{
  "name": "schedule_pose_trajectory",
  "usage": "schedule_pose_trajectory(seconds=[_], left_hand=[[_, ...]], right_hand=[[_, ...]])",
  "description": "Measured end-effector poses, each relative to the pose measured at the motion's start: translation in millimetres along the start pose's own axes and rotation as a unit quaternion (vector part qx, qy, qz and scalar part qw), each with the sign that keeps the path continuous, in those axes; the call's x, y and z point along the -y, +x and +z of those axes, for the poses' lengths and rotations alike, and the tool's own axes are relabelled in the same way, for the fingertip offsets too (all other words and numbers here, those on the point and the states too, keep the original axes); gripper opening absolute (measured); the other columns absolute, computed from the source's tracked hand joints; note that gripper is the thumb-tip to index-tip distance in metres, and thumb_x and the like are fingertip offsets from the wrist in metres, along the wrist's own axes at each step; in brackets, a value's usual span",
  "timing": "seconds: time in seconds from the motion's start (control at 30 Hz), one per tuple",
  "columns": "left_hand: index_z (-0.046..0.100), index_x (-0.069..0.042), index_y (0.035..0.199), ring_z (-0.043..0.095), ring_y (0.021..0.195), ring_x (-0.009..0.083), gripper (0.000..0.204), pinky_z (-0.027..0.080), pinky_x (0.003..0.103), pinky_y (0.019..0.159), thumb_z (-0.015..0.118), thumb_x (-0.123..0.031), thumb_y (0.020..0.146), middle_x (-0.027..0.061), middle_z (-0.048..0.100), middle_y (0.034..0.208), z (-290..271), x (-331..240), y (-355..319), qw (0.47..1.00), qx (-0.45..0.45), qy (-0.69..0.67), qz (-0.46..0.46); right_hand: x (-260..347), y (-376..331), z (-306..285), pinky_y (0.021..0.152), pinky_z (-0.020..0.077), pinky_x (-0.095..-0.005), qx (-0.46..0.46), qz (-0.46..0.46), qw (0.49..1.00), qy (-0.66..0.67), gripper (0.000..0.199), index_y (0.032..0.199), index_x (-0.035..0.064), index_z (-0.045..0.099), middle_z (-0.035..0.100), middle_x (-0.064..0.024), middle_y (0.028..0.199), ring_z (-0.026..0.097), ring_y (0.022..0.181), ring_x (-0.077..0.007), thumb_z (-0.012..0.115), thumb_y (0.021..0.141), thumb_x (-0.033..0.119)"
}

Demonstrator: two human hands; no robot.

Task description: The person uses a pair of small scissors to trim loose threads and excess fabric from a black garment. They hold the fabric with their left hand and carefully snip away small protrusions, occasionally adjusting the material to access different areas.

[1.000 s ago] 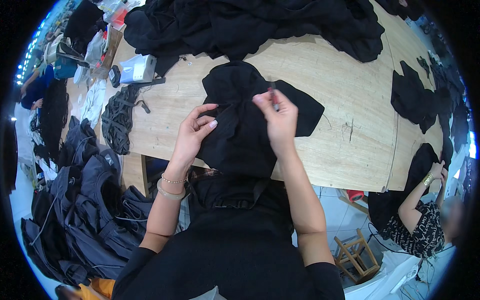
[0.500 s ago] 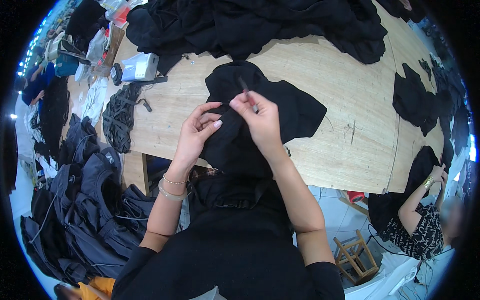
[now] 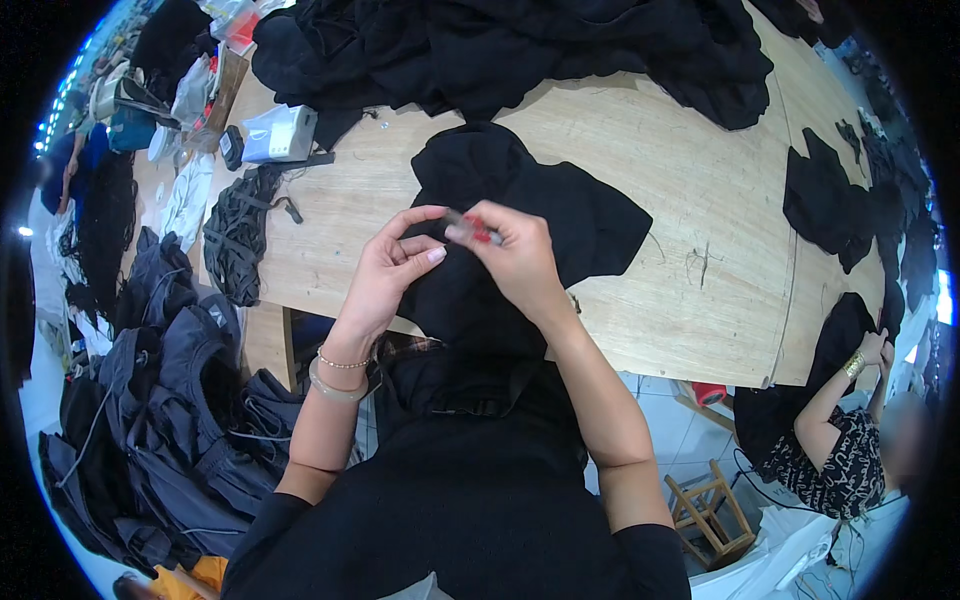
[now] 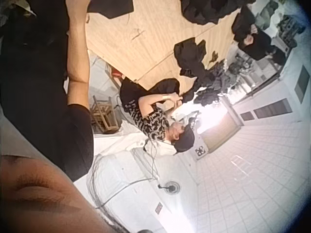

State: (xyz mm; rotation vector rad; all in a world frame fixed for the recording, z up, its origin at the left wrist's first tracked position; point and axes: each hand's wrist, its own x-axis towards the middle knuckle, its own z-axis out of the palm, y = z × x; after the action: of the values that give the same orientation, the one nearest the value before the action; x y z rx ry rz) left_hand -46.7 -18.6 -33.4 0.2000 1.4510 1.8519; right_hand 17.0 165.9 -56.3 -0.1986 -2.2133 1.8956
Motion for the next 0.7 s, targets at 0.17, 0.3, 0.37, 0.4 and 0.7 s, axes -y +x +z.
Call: schedule_pose_trajectory(seconds=[0.17, 0.3, 0.37, 0.4, 0.7], left_hand=[[0.054, -0.001, 0.138, 0.065, 0.091, 0.0074, 0.047, 0.051, 0.021, 0.086, 0.067, 0.004, 0.093, 0.0045, 0.070, 0.097, 3, -8, -6, 1.000, 0.006, 0.001, 0.011], [0.052, -0.002, 0.139, 0.066, 0.092, 0.0092, 0.051, 0.052, 0.022, 0.088, 0.068, 0.005, 0.091, 0.0068, 0.071, 0.099, 11, -23, -11, 1.000, 0.003, -0.025, 0.004], [0.050, -0.002, 0.141, 0.066, 0.091, 0.0094, 0.055, 0.051, 0.023, 0.088, 0.068, 0.006, 0.090, 0.0068, 0.070, 0.099, 12, -25, -12, 1.000, -0.003, -0.024, 0.004], [0.050, -0.002, 0.142, 0.066, 0.092, 0.0096, 0.056, 0.051, 0.023, 0.088, 0.069, 0.006, 0.090, 0.0072, 0.070, 0.100, 13, -25, -12, 1.000, -0.005, -0.024, 0.007], [0.051, -0.002, 0.140, 0.067, 0.093, 0.0101, 0.056, 0.052, 0.022, 0.087, 0.069, 0.009, 0.088, 0.0093, 0.071, 0.101, 14, -28, -10, 0.999, -0.012, -0.030, 0.012]], right_hand=[[17, 12, -11, 0.070, 0.0421, -0.0221, -0.103, 0.075, 0.984, 0.122, 0.023, 0.089, -0.0008, 0.067, 0.064, 0.0016, 0.079, 0.052, 0.076, -0.0036, 0.072, 0.095, 0.020], [22, 0, -30, 0.070, 0.0413, -0.0240, -0.102, 0.028, 0.994, 0.015, 0.022, 0.097, 0.0056, 0.067, 0.062, 0.0006, 0.082, 0.051, 0.075, -0.0081, 0.074, 0.092, 0.025], [33, -9, -34, 0.071, 0.0378, -0.0283, -0.099, -0.002, 0.993, -0.066, 0.025, 0.099, 0.0092, 0.070, 0.058, 0.0001, 0.083, 0.051, 0.079, -0.0145, 0.081, 0.084, 0.025], [38, -11, -36, 0.073, 0.0364, -0.0297, -0.079, -0.047, 0.984, -0.150, 0.027, 0.098, 0.0097, 0.071, 0.058, 0.0005, 0.083, 0.050, 0.081, -0.0158, 0.083, 0.081, 0.026], [49, -14, -37, 0.076, 0.0298, -0.0372, -0.054, -0.181, 0.917, -0.351, 0.034, 0.096, 0.0146, 0.075, 0.053, 0.0033, 0.079, 0.046, 0.084, -0.0193, 0.087, 0.070, 0.033]])
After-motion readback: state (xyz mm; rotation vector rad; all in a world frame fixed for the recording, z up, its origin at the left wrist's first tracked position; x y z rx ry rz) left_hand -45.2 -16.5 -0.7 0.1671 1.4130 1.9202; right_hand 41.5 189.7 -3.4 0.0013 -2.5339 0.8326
